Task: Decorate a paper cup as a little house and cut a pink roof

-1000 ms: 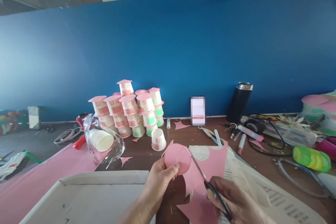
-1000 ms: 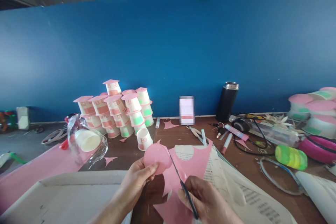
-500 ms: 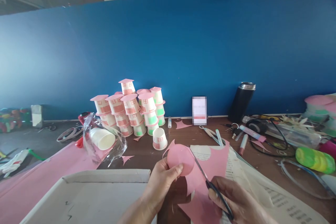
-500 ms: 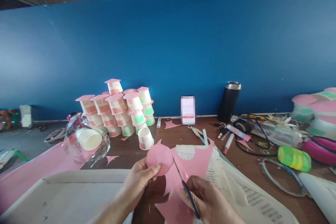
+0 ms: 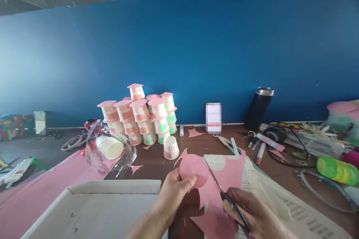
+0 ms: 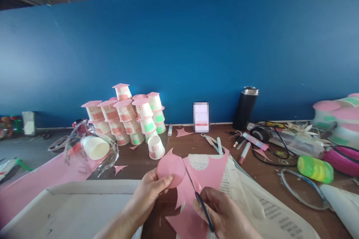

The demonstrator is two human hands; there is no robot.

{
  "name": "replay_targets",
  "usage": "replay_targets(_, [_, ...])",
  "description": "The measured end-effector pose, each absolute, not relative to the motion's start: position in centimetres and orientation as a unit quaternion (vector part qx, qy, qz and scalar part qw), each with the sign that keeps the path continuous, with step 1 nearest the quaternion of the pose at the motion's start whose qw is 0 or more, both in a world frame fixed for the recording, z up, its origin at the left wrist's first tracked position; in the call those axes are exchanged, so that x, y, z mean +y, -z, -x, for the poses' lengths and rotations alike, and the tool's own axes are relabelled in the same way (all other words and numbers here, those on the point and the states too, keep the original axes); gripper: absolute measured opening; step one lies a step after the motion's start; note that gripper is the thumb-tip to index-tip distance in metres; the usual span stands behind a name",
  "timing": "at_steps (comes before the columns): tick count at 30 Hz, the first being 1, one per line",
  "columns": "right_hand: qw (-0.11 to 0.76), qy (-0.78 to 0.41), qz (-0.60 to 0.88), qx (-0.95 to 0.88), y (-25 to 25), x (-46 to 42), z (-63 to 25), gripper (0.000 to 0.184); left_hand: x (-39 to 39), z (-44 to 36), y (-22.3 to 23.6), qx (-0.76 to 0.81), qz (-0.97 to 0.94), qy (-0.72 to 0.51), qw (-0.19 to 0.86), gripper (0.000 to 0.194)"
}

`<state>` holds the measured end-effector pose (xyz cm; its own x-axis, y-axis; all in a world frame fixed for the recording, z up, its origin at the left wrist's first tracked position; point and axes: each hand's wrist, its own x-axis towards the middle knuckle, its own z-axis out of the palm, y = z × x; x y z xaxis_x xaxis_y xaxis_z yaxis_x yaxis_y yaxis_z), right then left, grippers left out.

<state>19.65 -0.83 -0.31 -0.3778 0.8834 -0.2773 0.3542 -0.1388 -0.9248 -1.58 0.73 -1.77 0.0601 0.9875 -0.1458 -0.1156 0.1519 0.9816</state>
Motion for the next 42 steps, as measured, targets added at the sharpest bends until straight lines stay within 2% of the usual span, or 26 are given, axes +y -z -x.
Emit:
replay_targets(7, [0.233,-0.557,0.499,-0.622,0.9,-0.8,-19.8,0.054,0.8,1.6,1.7,0.492,-0.450,-0.481,0.570,0.029])
replay_targets(32, [0.233,-0.579,0.496,-0.603,0.4,-0.7,-19.8,0.044,1.0,2.1,2.9,0.485,-0.458,-0.485,0.566,0.025])
replay_targets(42, [0.235,-0.571,0.498,-0.609,1.1,-0.7,-19.9,0.051,1.0,2.0,2.6,0.482,-0.444,-0.493,0.573,0.028])
